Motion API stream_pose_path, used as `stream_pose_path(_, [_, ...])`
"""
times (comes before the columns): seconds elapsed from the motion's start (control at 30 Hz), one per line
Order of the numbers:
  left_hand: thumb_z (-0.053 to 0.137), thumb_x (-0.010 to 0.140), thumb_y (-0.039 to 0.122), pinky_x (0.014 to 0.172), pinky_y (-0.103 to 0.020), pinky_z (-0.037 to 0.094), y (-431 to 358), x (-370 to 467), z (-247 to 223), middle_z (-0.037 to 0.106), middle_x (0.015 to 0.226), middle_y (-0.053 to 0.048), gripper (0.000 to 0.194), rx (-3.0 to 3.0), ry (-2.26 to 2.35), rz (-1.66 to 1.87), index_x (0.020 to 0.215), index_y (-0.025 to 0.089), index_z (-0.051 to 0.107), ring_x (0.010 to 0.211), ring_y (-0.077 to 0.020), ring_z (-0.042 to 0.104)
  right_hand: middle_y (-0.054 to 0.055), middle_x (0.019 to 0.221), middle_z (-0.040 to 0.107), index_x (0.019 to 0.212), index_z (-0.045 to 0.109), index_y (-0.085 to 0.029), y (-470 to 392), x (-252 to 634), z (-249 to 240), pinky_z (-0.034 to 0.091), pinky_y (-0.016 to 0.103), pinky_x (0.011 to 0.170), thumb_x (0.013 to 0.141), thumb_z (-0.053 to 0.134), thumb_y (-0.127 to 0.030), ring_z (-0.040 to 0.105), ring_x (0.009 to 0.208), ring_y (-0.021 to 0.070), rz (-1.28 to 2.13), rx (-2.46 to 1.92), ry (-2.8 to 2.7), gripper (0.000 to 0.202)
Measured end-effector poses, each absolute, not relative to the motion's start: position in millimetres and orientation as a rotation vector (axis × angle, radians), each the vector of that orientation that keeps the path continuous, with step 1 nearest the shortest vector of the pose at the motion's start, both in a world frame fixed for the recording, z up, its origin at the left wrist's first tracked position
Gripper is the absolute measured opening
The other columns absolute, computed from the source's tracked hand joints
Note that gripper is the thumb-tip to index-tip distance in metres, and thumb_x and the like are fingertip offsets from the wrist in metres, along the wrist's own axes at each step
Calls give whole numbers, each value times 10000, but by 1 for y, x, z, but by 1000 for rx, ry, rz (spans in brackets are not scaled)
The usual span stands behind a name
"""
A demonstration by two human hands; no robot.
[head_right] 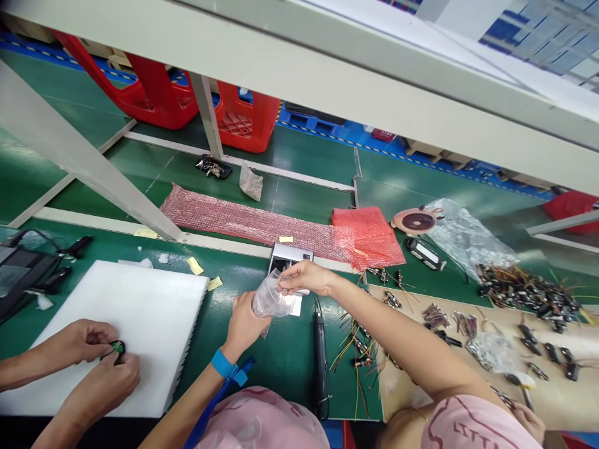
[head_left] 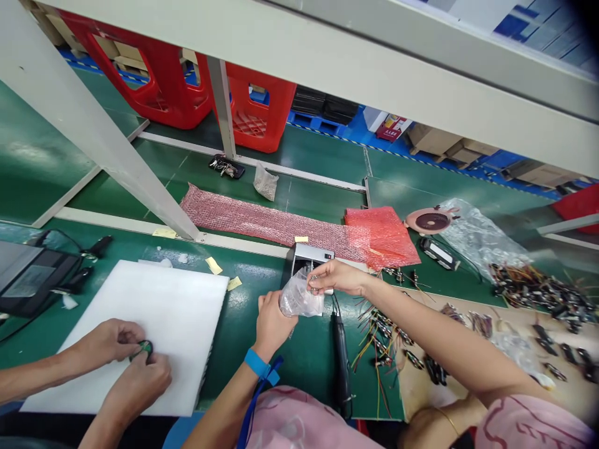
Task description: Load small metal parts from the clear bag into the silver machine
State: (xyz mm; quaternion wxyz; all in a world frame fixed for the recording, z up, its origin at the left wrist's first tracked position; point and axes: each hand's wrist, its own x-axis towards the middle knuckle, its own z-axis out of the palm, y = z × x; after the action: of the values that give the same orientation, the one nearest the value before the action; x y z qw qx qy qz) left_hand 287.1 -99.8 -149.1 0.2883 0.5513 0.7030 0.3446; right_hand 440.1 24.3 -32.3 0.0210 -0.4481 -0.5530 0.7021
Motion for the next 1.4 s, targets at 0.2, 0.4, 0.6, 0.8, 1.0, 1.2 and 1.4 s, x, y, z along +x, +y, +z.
stream_pose_path(0.2, [641,646,249,779,-358,504,-106,276,-156,604,861,32,270,1455,1890,959,892,297,540,923,-230,556,14,745,672,804,688,-130,51,446,-35,525,211,714,796,653,-161,606,666,70,1998,-1456,-1757,48])
stream_pose_path(0.4, [652,645,280,794,-363,508,-124,262,-165,609,849,43,253,1385,1948,930,873,301,544,886,-217,557,-7,604,636,737,686,-120,59,444,-64,512,204,608,780,612,-78,585,556,83,1645,-1602,-1967,95])
stream_pose_path(0.6, [637,670,327,771,-362,515,-137,259,-168,603,832,58,219,1310,1948,890,874,321,558,882,-212,565,12,642,679,816,704,-133,59,446,-75,516,212,613,774,585,-80,649,616,126,1384,-1682,-2156,137])
stream_pose_path(0.8, [658,617,293,782,-387,503,-139,263,-164,603,825,63,226,1272,1912,927,819,312,558,897,-222,559,11,663,693,859,713,-151,59,446,-67,515,222,618,765,582,-78,660,639,145,1220,-1696,-2329,177])
stream_pose_path(1.0, [664,617,287,794,-399,500,-139,264,-156,599,837,57,241,1284,1869,953,832,316,559,901,-228,555,16,714,701,917,708,-163,56,445,-61,531,250,680,760,591,-59,655,653,143,1126,-1713,-2419,222])
stream_pose_path(1.2, [686,614,252,777,-337,500,-137,265,-152,599,838,72,270,1325,1850,999,843,327,565,883,-191,541,79,857,701,1029,651,-94,51,447,-63,539,192,538,774,461,39,663,688,137,1188,-1681,-2390,346])
stream_pose_path(1.4, [697,605,260,774,-365,521,-139,267,-143,603,837,63,264,1318,1849,995,835,311,578,890,-206,567,77,824,688,941,649,-90,52,454,-67,560,188,578,867,404,-32,653,661,105,1148,-1624,-2375,262])
